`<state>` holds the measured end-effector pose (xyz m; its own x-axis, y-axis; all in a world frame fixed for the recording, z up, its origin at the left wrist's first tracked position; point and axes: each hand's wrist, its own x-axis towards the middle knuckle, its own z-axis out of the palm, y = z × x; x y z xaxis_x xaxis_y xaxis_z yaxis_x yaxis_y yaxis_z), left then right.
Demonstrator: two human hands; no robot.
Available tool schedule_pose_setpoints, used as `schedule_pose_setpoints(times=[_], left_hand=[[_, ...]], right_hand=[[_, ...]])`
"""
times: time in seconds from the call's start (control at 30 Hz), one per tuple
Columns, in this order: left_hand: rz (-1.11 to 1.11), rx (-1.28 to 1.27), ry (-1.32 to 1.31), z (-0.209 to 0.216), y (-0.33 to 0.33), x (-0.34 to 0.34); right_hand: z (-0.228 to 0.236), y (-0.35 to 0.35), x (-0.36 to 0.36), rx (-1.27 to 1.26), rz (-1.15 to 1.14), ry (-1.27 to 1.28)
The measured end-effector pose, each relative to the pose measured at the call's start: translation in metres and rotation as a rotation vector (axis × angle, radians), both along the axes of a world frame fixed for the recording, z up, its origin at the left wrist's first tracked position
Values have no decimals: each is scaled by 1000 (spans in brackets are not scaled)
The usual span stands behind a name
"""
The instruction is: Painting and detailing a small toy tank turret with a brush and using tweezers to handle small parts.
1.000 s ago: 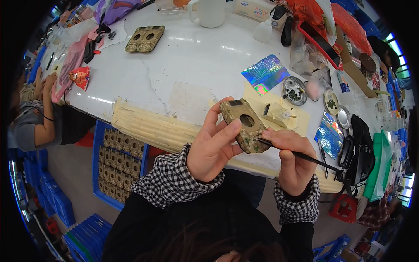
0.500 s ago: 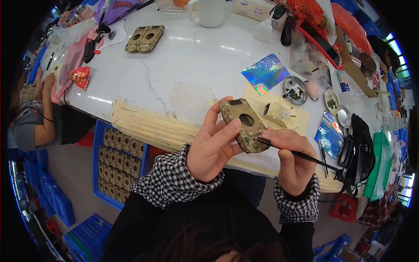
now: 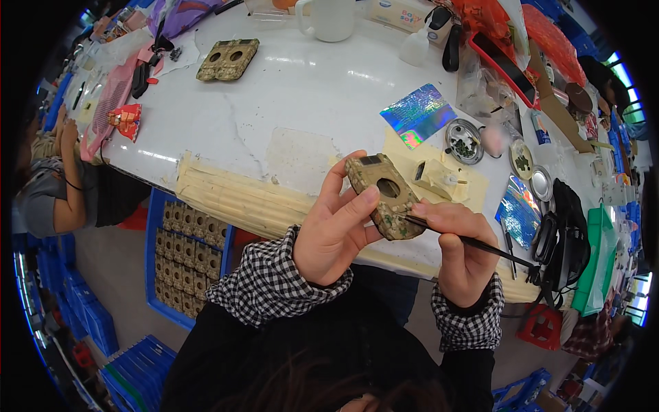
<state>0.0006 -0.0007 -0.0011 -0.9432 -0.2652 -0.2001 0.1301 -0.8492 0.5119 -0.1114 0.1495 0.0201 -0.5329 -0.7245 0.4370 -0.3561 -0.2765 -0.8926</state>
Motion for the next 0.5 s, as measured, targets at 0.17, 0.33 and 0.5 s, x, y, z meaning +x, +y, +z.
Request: schedule_pose_setpoints(times=[0.17, 0.33, 0.5], left_hand=[[7, 12, -2, 0, 0, 0], [22, 29, -14, 2, -1, 4], [-9, 20, -7, 2, 1, -2]], right_hand=[[-1, 2, -2, -37, 27, -22], [6, 5, 3, -308, -25, -321], [45, 28, 17, -657, 736, -593]])
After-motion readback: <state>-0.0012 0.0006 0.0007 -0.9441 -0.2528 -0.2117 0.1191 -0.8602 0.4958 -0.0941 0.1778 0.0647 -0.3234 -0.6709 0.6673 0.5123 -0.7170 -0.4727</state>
